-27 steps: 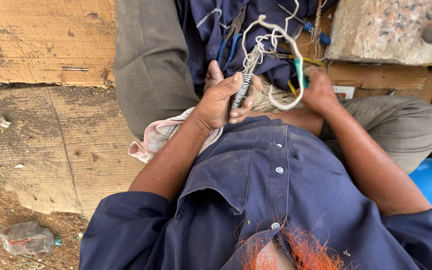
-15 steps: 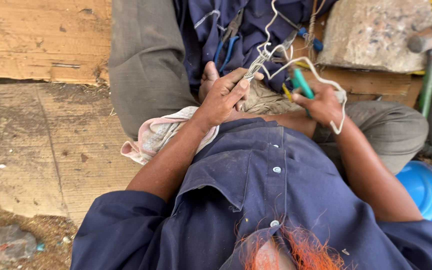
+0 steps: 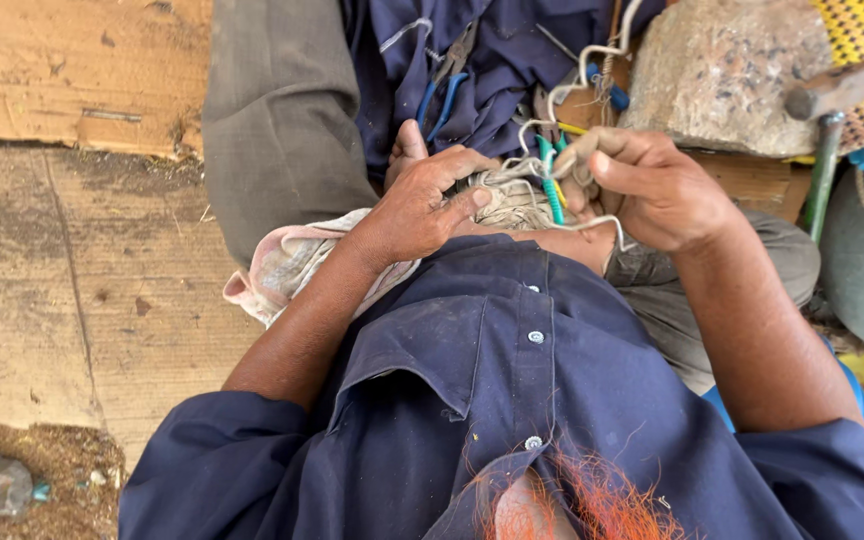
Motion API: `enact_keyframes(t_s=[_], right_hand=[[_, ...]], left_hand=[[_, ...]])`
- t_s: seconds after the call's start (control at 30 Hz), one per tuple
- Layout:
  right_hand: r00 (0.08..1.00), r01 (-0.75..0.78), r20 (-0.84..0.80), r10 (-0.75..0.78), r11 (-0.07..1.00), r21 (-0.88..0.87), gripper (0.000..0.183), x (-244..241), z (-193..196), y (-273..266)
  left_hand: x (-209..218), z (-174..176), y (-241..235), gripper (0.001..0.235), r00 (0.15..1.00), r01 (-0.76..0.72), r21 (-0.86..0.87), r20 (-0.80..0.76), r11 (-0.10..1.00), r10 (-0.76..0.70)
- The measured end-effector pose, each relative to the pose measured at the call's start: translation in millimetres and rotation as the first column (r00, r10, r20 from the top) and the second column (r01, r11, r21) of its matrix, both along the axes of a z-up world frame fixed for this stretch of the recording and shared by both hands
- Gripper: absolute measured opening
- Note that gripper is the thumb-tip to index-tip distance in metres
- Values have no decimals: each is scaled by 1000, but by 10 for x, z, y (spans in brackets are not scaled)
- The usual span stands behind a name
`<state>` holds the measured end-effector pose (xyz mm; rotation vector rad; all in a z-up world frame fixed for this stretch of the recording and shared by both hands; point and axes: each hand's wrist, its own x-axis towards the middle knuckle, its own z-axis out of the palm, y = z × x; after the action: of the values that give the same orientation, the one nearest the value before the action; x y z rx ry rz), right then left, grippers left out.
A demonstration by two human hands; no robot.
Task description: The person sits on the ground and uses pliers to twist and tighten a bundle of thin metal wires held in the left hand. The person repeatedly grips and rotates the wire bundle with the pliers, occasionally adjusting the grip and pulling the wires to align them.
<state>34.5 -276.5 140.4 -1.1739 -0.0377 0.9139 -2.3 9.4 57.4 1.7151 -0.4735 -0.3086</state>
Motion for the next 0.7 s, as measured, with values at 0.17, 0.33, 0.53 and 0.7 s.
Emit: enact_keyframes(t_s=[0.17,0.33,0.53,0.7], right_hand=[[990,33,-140,-25,998,58,30,-48,-33,-32],[985,17,-171,16,982,189,34,-123,-11,-75],[980,-88,156,125,971,-223,27,-147,17,-43],[919,-74,317,235,892,-446,24,-181,104,-6]], left_hand=[[-62,305,51,35,998,5,53,62,999,-8],[-164,489,-58,43,987,-54,67,156,996,43],[-206,508,-182,35,945,-160,135,307,978,112],[-208,489,-234,37,934,-184,116,331,976,137]])
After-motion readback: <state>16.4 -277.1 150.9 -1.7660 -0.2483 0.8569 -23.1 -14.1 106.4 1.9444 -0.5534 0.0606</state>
